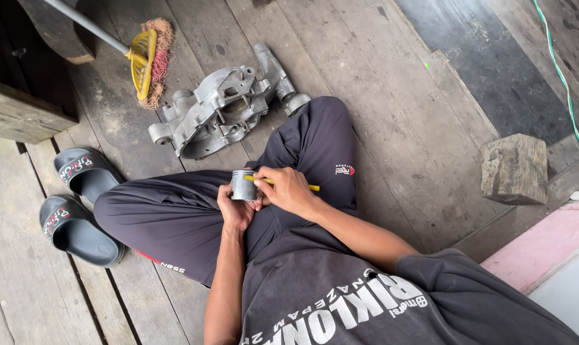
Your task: Cleaning a motorcycle piston using a small scraping tool while sitting on a wooden floor.
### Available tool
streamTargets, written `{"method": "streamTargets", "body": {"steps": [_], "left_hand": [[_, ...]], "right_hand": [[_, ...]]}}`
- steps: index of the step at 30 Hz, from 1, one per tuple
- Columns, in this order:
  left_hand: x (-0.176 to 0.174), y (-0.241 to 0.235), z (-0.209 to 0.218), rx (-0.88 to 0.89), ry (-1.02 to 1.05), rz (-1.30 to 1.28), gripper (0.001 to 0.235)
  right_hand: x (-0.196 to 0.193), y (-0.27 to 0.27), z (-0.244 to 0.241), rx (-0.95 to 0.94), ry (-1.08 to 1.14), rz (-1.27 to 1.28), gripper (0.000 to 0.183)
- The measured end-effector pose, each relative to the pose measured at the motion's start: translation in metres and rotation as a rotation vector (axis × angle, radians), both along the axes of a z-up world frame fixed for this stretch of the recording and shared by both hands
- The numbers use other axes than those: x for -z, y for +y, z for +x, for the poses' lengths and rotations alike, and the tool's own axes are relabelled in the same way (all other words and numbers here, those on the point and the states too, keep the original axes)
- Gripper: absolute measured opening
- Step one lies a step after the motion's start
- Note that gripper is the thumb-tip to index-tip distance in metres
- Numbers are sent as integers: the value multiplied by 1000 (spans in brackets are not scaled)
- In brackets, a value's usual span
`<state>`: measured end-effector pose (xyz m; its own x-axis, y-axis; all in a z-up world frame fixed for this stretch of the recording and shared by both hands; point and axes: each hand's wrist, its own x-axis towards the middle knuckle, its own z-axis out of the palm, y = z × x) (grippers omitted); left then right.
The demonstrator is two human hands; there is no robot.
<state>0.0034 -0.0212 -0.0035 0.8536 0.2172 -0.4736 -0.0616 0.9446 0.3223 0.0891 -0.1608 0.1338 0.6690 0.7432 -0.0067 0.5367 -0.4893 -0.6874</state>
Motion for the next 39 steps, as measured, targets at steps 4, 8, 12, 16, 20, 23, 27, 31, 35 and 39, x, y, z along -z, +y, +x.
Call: {"method": "streamTargets", "body": {"steps": [4, 8, 12, 16, 20, 23, 27, 31, 35, 39], "left_hand": [[-6, -1, 0, -27, -7, 66, 66], [-2, -3, 0, -27, -2, 10, 51], [2, 1, -3, -46, 44, -24, 47], [-27, -4, 3, -72, 58, -47, 44], [-5, -1, 0, -76, 79, -57, 47], [6, -2, 0, -78, 35, -49, 47], [15, -2, 3, -72, -55, -34, 44], [16, -5, 3, -56, -85, -29, 46], [3, -1, 3, -30, -85, -17, 46], [-5, 1, -10, 16, -295, -76, 54]], "right_hand": [[-8, -1, -16, -130, 73, 58, 2], [-6, 1, -10, 3, 45, -10, 6], [-15, 0, -22, -82, 40, 52, 6], [19, -3, -4, 73, 12, -31, 16], [26, -7, -11, 6, 58, -82, 19], [34, -6, -8, 16, 5, -58, 17], [25, -2, -11, -58, 119, 123, 13], [6, -1, -4, 13, 395, 372, 38], [-100, -3, -13, -190, 1022, 942, 7], [-223, 11, -37, -914, 1529, 1149, 28]]}}
